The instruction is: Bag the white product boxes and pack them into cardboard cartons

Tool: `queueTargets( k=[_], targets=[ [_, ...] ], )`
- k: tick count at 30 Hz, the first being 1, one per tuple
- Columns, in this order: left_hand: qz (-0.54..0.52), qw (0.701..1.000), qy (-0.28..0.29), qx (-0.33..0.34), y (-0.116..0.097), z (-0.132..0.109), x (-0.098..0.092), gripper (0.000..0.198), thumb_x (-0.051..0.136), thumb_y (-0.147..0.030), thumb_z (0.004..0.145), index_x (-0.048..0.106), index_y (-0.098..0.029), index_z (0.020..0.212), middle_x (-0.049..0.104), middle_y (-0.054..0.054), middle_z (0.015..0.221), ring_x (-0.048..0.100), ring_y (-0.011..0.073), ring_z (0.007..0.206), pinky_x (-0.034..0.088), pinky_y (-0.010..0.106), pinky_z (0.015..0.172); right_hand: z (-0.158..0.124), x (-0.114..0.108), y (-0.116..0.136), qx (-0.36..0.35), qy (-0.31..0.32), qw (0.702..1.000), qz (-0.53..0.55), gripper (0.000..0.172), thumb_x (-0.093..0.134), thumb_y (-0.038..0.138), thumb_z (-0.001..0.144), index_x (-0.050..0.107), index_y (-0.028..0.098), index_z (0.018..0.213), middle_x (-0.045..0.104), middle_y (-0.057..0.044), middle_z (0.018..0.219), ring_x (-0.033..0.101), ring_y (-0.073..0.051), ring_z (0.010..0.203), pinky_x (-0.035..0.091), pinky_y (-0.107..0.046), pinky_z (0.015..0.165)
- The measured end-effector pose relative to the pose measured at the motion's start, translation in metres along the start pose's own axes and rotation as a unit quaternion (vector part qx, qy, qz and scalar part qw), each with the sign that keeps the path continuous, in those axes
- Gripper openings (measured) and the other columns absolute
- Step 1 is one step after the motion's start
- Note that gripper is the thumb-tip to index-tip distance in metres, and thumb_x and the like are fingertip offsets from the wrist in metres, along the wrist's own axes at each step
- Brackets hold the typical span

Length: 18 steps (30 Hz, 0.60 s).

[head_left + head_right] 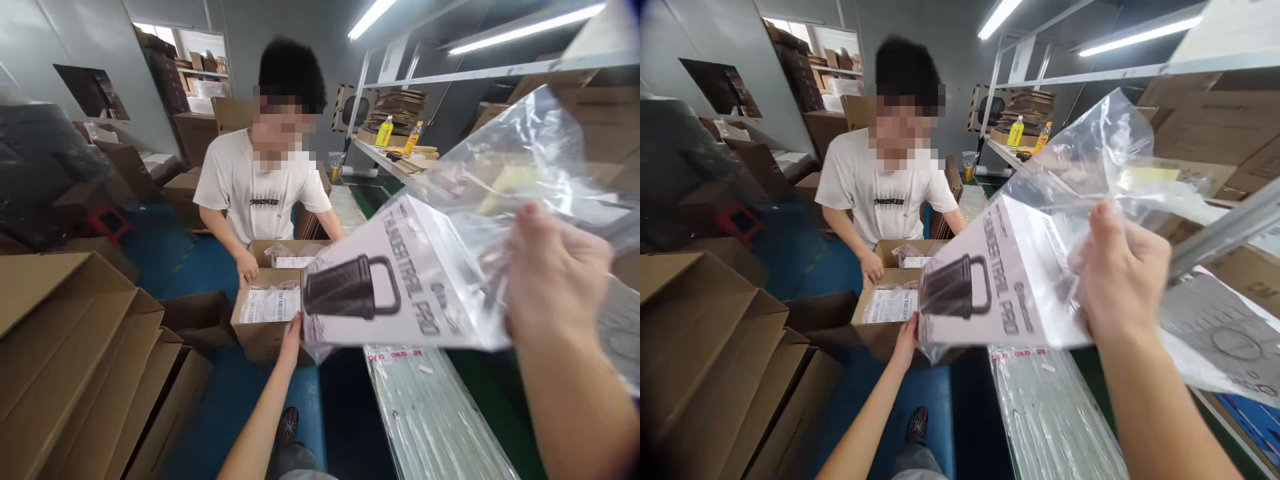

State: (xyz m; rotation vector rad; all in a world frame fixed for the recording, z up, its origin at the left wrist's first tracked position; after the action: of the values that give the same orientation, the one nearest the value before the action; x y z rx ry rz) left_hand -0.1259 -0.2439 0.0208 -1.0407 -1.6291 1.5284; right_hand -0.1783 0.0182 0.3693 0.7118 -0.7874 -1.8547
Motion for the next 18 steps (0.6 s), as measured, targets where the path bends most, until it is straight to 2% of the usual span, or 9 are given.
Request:
queueTargets(
  k=[2,4,7,10,14,16,18],
  targets=[
    [0.084,0.995,-0.042,0.026,-0.008,0.031,-0.034,0.069,0.025,-0.064,0.098,0.068,-0.013,0.117,0.069,0.021,0.121,0.06,0.0339,0.12,0.041,0.051,0.107,0.019,0.06,0.001,-0.009,-0.049,0.997,0.053,0.055,0.053,0.026,0.1,0.03,0.023,0.05,0.026,0.007,0.047,0.021,-0.006,0.041,0.013,-0.029,0.045],
    [0.183,0.98,-0.062,0.05,-0.006,0.05,-0.063,0.055,0.034,-0.052,0.099,0.068,-0.013,0.118,0.065,0.023,0.127,0.052,0.0372,0.13,0.031,0.057,0.114,0.03,0.111,-0.003,-0.061,-0.064,0.994,0.071,0.054,0.05,0.024,0.1,0.027,0.023,0.051,0.023,0.008,0.049,0.019,-0.006,0.045,0.013,-0.029,0.048],
    [0.321,0.944,-0.053,0.062,0.016,0.054,-0.09,0.033,0.053,-0.035,0.092,0.073,-0.013,0.107,0.068,0.023,0.122,0.05,0.0413,0.132,0.018,0.065,0.117,0.037,0.177,-0.016,-0.125,-0.065,0.988,0.068,0.052,0.047,0.028,0.101,0.021,0.024,0.057,0.02,0.007,0.055,0.018,-0.007,0.052,0.015,-0.028,0.052],
    [0.415,0.907,-0.023,0.065,0.045,0.038,-0.098,0.03,0.052,-0.029,0.094,0.075,-0.01,0.098,0.072,0.021,0.107,0.057,0.0385,0.123,0.017,0.063,0.119,0.041,0.234,-0.034,-0.118,-0.082,0.988,0.05,0.052,0.044,0.038,0.103,0.018,0.025,0.06,0.017,0.006,0.059,0.017,-0.009,0.056,0.017,-0.027,0.055],
    [0.481,0.874,-0.005,0.072,0.066,0.018,-0.098,0.04,0.043,-0.032,0.101,0.073,-0.007,0.11,0.071,0.02,0.114,0.055,0.0364,0.126,0.016,0.057,0.122,0.045,0.303,-0.058,-0.051,-0.087,0.995,-0.012,0.05,0.04,0.042,0.104,0.025,0.024,0.06,0.019,0.006,0.06,0.023,-0.011,0.057,0.024,-0.027,0.058],
    [0.501,0.862,0.0,0.074,0.068,0.015,-0.099,0.042,0.04,-0.033,0.102,0.073,-0.008,0.112,0.071,0.018,0.113,0.055,0.0352,0.126,0.017,0.057,0.123,0.045,0.334,-0.069,-0.025,-0.057,0.996,-0.07,0.049,0.037,0.039,0.106,0.036,0.022,0.061,0.03,0.004,0.058,0.032,-0.012,0.059,0.029,-0.027,0.061],
    [0.523,0.848,0.001,0.086,0.068,0.015,-0.1,0.042,0.038,-0.034,0.103,0.072,-0.01,0.112,0.07,0.016,0.113,0.056,0.0336,0.125,0.019,0.057,0.122,0.043,0.362,-0.08,-0.011,0.023,0.985,-0.172,0.048,0.029,0.037,0.108,0.053,0.017,0.072,0.052,-0.002,0.068,0.046,-0.016,0.067,0.035,-0.028,0.068]
  ],
)
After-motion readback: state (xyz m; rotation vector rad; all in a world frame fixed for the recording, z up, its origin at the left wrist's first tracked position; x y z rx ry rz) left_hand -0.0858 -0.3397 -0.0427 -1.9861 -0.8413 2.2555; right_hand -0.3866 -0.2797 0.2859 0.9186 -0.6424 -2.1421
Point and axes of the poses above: each hand's wrist, its own z-axis towards the middle knuckle, its own x-axis out of the palm, y = z × x, the point moved 2 cm from there along z, towards the middle knuckle
